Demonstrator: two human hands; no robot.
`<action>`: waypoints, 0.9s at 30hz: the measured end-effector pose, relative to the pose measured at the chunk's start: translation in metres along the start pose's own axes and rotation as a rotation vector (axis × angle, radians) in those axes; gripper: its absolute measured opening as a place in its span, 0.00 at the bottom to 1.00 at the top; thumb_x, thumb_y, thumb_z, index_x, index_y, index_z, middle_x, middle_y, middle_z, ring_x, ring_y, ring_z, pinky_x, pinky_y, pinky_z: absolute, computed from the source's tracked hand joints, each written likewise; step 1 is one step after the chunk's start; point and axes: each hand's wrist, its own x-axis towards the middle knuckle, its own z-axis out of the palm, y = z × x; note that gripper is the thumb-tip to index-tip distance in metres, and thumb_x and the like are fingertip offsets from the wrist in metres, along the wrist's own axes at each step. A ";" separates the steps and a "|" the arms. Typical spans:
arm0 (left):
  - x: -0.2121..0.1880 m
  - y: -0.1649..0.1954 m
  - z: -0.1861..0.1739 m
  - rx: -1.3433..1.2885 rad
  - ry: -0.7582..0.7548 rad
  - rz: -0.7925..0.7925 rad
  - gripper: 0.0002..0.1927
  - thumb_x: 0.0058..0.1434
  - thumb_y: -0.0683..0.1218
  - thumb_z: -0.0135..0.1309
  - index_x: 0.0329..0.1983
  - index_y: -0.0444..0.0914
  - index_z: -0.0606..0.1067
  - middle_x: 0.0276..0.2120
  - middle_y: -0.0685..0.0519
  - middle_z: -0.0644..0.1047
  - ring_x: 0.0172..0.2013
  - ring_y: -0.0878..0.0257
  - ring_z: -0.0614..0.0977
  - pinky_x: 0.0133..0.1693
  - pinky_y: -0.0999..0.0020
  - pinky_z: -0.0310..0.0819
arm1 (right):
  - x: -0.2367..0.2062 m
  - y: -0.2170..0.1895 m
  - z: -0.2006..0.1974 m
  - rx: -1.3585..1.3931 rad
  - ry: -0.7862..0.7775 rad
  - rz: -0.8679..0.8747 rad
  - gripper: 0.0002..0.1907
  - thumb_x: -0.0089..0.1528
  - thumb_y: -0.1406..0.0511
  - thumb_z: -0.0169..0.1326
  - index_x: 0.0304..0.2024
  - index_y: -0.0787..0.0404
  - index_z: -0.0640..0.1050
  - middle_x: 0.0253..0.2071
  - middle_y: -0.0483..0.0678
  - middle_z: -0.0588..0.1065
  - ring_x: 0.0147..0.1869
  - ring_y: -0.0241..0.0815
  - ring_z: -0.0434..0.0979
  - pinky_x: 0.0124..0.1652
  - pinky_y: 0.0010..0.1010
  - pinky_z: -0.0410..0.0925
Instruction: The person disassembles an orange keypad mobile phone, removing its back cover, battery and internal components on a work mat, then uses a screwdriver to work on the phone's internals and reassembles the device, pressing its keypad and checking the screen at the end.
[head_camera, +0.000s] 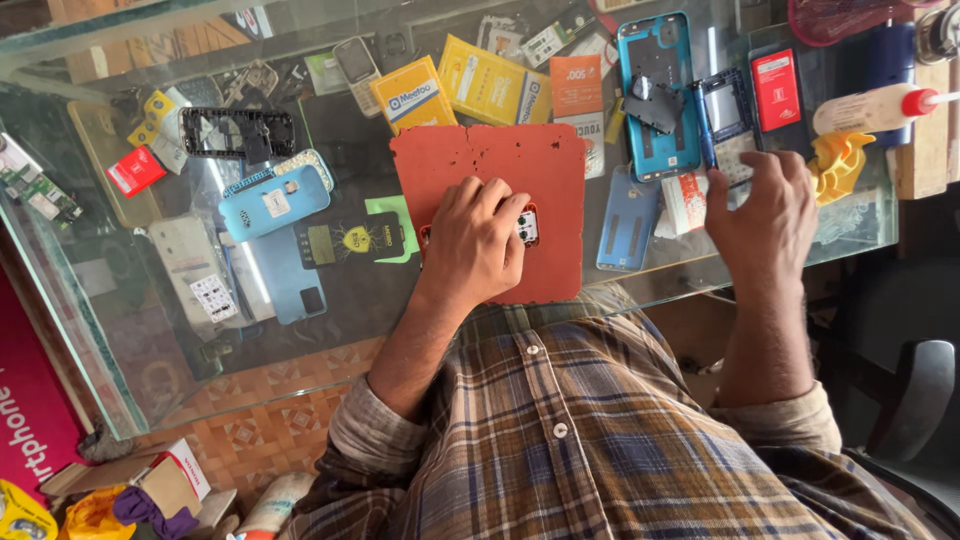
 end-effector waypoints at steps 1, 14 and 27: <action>0.000 0.000 -0.001 0.001 0.003 0.004 0.17 0.54 0.39 0.54 0.49 0.34 0.78 0.40 0.49 0.73 0.43 0.51 0.74 0.48 0.54 0.69 | -0.001 0.009 0.002 -0.045 0.017 -0.012 0.15 0.66 0.64 0.64 0.50 0.68 0.79 0.50 0.57 0.75 0.60 0.59 0.74 0.60 0.48 0.67; -0.024 -0.005 -0.015 0.032 0.120 -0.024 0.21 0.66 0.49 0.58 0.59 0.34 0.75 0.54 0.48 0.74 0.56 0.50 0.74 0.59 0.51 0.63 | 0.006 0.031 0.010 -0.008 -0.145 0.184 0.28 0.63 0.55 0.69 0.53 0.70 0.77 0.52 0.61 0.72 0.58 0.63 0.71 0.58 0.50 0.64; -0.073 -0.040 -0.013 -0.032 0.298 -0.125 0.29 0.71 0.60 0.51 0.61 0.31 0.74 0.61 0.45 0.73 0.61 0.47 0.73 0.64 0.49 0.62 | 0.001 0.040 -0.007 -0.043 -0.185 0.008 0.30 0.61 0.53 0.72 0.56 0.69 0.81 0.53 0.58 0.73 0.62 0.58 0.72 0.58 0.45 0.67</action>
